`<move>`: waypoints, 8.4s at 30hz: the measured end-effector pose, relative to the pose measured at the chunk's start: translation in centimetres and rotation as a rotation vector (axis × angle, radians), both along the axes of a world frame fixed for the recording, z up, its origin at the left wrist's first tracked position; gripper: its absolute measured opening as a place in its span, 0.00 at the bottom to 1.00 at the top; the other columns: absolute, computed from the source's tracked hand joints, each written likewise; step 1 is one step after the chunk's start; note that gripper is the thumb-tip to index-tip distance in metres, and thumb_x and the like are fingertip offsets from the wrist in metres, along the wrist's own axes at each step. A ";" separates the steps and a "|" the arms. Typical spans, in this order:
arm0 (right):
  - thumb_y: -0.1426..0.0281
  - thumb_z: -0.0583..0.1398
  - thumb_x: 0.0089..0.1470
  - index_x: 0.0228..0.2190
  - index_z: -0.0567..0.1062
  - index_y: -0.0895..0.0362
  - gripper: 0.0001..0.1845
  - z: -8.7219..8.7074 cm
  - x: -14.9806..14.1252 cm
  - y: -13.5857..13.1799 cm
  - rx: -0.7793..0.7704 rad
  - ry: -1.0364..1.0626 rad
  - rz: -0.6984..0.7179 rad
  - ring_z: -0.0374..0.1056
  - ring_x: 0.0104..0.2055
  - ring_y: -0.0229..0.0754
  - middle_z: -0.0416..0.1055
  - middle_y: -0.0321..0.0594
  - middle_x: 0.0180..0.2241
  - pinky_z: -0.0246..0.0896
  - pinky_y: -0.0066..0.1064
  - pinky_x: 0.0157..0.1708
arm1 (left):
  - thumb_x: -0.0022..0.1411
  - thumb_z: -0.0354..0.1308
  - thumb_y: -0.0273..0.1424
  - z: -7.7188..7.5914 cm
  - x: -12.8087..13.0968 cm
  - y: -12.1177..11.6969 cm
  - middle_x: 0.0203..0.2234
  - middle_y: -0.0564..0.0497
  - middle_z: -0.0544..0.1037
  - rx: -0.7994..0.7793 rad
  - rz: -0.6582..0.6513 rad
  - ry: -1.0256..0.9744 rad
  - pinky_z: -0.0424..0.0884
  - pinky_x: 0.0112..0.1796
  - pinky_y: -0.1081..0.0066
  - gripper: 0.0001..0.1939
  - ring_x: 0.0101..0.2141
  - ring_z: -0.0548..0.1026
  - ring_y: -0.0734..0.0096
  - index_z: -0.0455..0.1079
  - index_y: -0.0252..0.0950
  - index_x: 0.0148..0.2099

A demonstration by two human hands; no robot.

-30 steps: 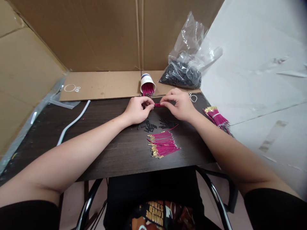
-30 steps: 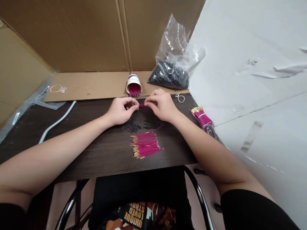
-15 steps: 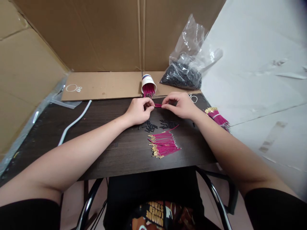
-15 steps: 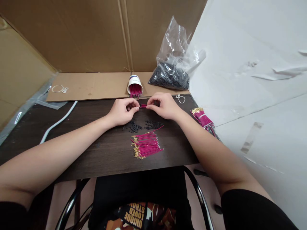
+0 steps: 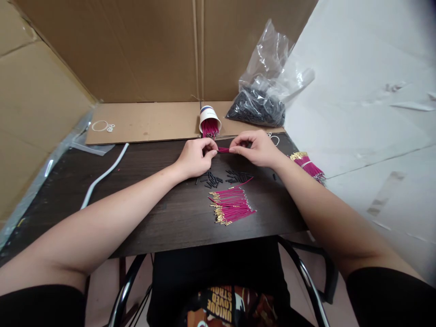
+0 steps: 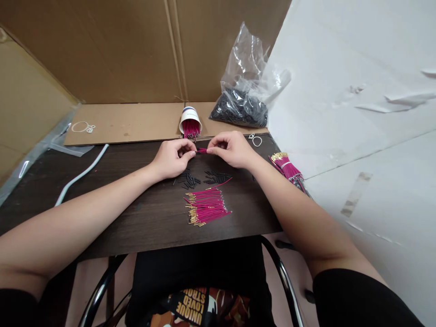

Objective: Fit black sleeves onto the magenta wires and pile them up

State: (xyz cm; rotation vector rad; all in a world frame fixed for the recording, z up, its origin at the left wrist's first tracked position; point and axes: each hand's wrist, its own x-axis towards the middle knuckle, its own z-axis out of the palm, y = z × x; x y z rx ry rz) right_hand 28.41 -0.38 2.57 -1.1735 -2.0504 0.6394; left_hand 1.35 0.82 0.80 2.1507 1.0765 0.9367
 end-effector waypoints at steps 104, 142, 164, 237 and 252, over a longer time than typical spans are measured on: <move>0.63 0.66 0.63 0.39 0.88 0.59 0.14 4.1 0.4 -2.5 -0.128 -0.201 0.207 0.66 0.30 0.39 0.82 0.43 0.33 0.60 0.36 0.34 | 0.71 0.70 0.39 -0.5 0.2 0.7 0.42 0.42 0.90 -0.217 -0.139 -0.177 0.79 0.45 0.58 0.14 0.39 0.82 0.61 0.87 0.34 0.49; 0.62 0.64 0.62 0.33 0.86 0.59 0.15 1.9 -1.0 -2.1 -0.004 -0.099 0.099 0.62 0.26 0.37 0.74 0.38 0.25 0.56 0.35 0.32 | 0.70 0.71 0.39 -0.2 0.3 0.1 0.38 0.43 0.89 -0.179 -0.119 -0.152 0.75 0.41 0.61 0.14 0.36 0.81 0.62 0.90 0.34 0.49; 0.65 0.65 0.64 0.35 0.85 0.58 0.11 1.3 -1.2 -1.8 0.072 -0.105 0.110 0.65 0.28 0.39 0.78 0.40 0.29 0.60 0.36 0.35 | 0.71 0.71 0.38 -0.2 0.4 0.2 0.38 0.44 0.89 -0.176 -0.109 -0.133 0.76 0.42 0.60 0.13 0.37 0.82 0.61 0.90 0.35 0.48; 0.75 0.68 0.67 0.37 0.86 0.57 0.06 3.4 -3.3 -4.8 -0.252 -0.336 0.585 0.64 0.26 0.35 0.74 0.31 0.25 0.57 0.32 0.34 | 0.56 0.72 0.33 1.5 -0.9 0.7 0.34 0.47 0.83 -0.066 -0.623 0.149 0.72 0.52 0.52 0.02 0.42 0.77 0.53 0.83 0.43 0.34; 0.74 0.63 0.71 0.38 0.82 0.57 0.07 5.4 -4.1 -6.7 -0.171 -0.711 0.465 0.61 0.31 0.40 0.78 0.40 0.33 0.47 0.35 0.36 | 0.63 0.67 0.27 0.3 -0.7 0.1 0.31 0.48 0.83 0.094 -0.589 0.024 0.75 0.40 0.62 0.04 0.33 0.79 0.65 0.84 0.36 0.37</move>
